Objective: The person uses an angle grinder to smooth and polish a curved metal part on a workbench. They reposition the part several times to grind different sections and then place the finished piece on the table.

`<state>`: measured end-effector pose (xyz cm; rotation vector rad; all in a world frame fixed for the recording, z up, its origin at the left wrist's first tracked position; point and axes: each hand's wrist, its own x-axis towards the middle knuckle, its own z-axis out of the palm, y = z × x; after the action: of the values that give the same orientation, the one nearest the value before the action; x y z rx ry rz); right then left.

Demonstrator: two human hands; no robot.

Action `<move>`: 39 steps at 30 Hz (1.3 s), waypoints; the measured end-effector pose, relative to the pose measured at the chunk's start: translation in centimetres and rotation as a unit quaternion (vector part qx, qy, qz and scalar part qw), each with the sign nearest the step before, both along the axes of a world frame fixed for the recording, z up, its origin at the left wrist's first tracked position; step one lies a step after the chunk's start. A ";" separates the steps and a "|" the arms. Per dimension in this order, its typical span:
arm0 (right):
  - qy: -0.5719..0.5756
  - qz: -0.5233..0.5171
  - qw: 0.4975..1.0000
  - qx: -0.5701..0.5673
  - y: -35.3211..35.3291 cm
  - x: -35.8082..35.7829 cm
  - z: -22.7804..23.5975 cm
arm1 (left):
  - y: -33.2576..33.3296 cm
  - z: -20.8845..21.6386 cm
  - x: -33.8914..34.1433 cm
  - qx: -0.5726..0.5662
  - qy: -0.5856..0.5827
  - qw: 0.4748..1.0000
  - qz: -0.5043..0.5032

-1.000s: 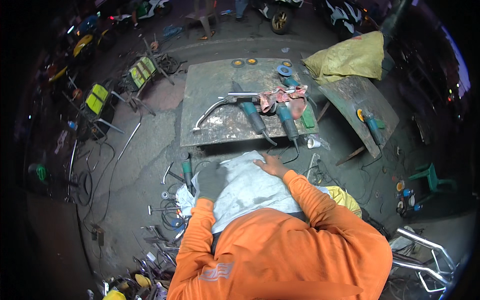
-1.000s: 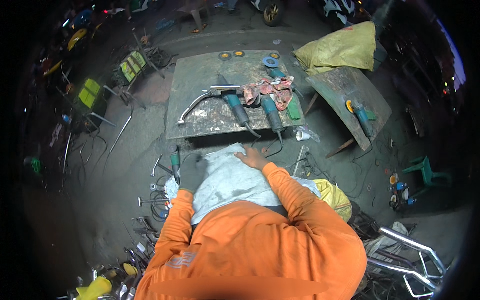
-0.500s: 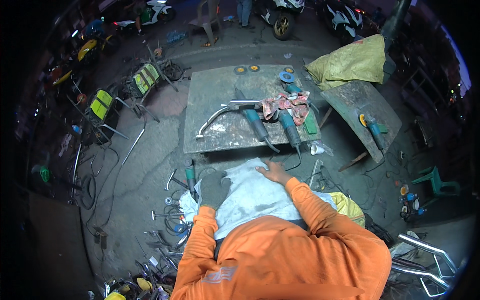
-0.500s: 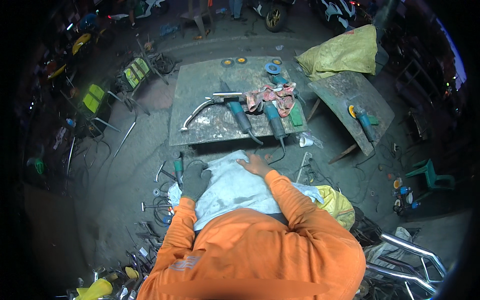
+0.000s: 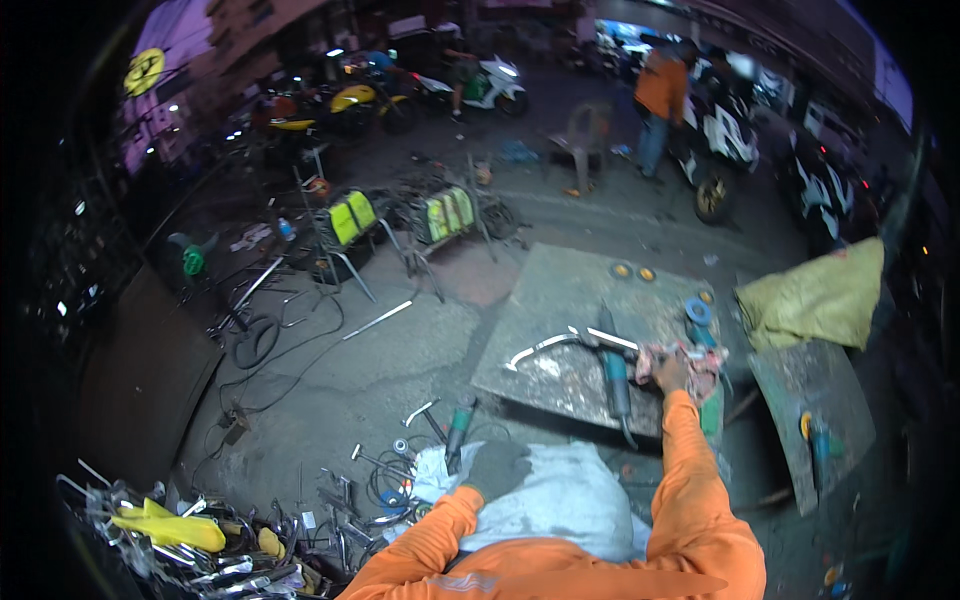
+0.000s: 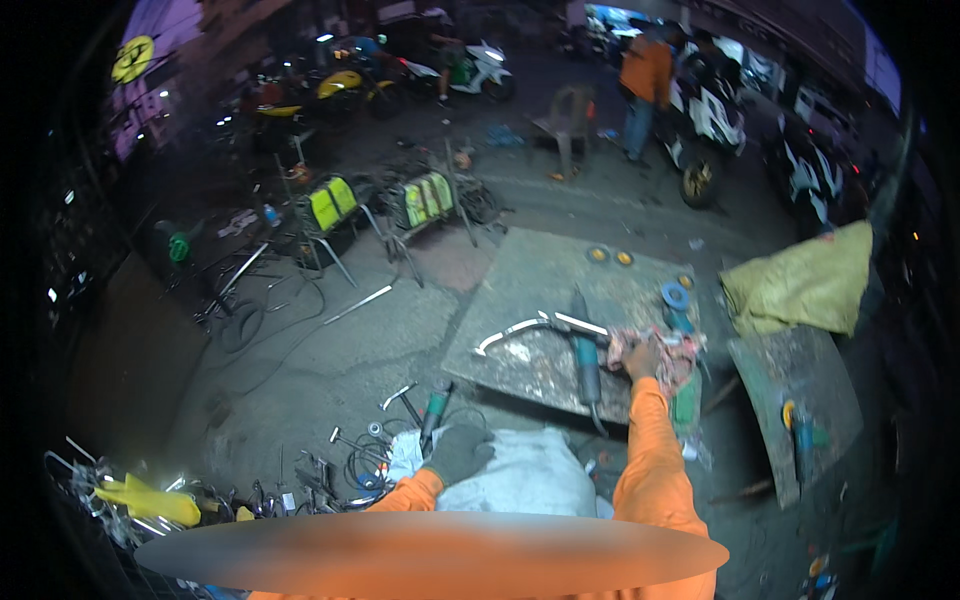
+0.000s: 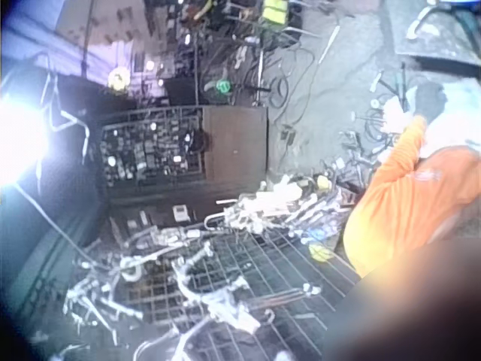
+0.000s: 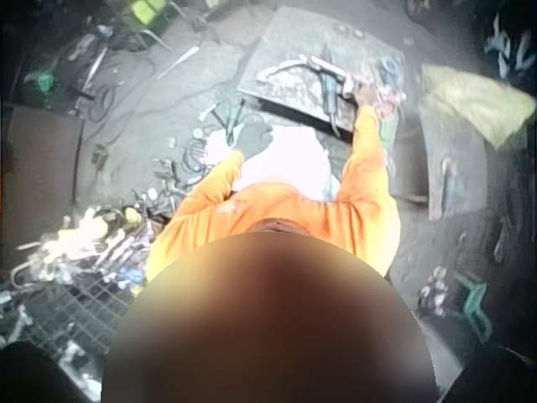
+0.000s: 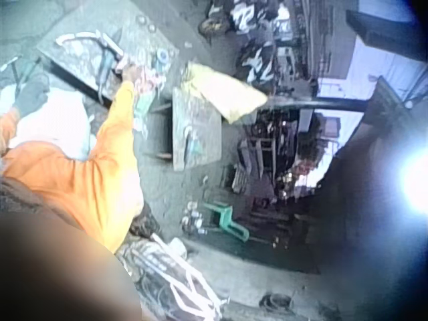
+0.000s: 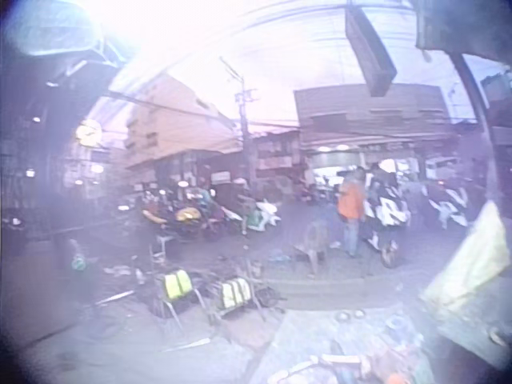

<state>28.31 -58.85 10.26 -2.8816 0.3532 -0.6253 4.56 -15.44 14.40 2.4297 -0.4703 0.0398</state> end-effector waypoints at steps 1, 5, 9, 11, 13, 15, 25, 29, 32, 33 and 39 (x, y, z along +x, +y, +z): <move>0.081 0.035 0.996 -0.018 -0.3 1.1 -0.1 | 0.1 0.0 0.1 0.002 -0.005 1.000 0.002; 0.220 0.051 0.958 0.176 -1.9 3.3 -1.9 | 0.1 -0.1 0.3 0.008 -0.025 1.000 0.003; 0.087 0.011 0.967 0.241 -5.5 4.0 -4.4 | 0.0 -0.3 0.3 -0.003 -0.021 1.000 -0.001; 0.035 -0.053 0.933 0.353 -7.7 4.1 -4.0 | 0.0 -0.3 0.4 0.003 -0.014 1.000 -0.003; -0.049 -0.070 0.761 0.643 -10.1 3.5 -1.3 | -0.1 -0.2 0.4 0.017 0.000 1.000 -0.002; -0.195 -0.013 0.844 0.500 -11.0 3.1 3.7 | -0.1 0.0 0.4 0.018 0.002 1.000 0.001; -0.227 0.298 0.710 0.596 3.5 -2.1 26.5 | -0.5 0.7 0.2 -0.017 -0.008 1.000 0.013; -0.143 0.255 0.901 0.320 6.2 0.1 21.6 | 0.1 0.6 -0.5 -0.019 -0.008 1.000 0.015; 0.044 0.122 0.988 0.085 6.0 -1.6 13.0 | 0.5 0.6 -1.5 -0.033 -0.032 0.999 0.018; 0.136 0.032 0.989 0.044 5.7 -3.7 9.6 | 0.7 0.7 -2.0 -0.041 -0.040 0.998 0.013; 0.144 -0.039 0.984 0.101 -0.4 -13.8 -2.2 | 2.2 0.8 -3.2 -0.053 -0.056 0.997 0.020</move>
<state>14.51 -59.24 8.02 -2.7696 0.5372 -0.1680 1.40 -13.26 15.20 2.3400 -0.4580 0.2130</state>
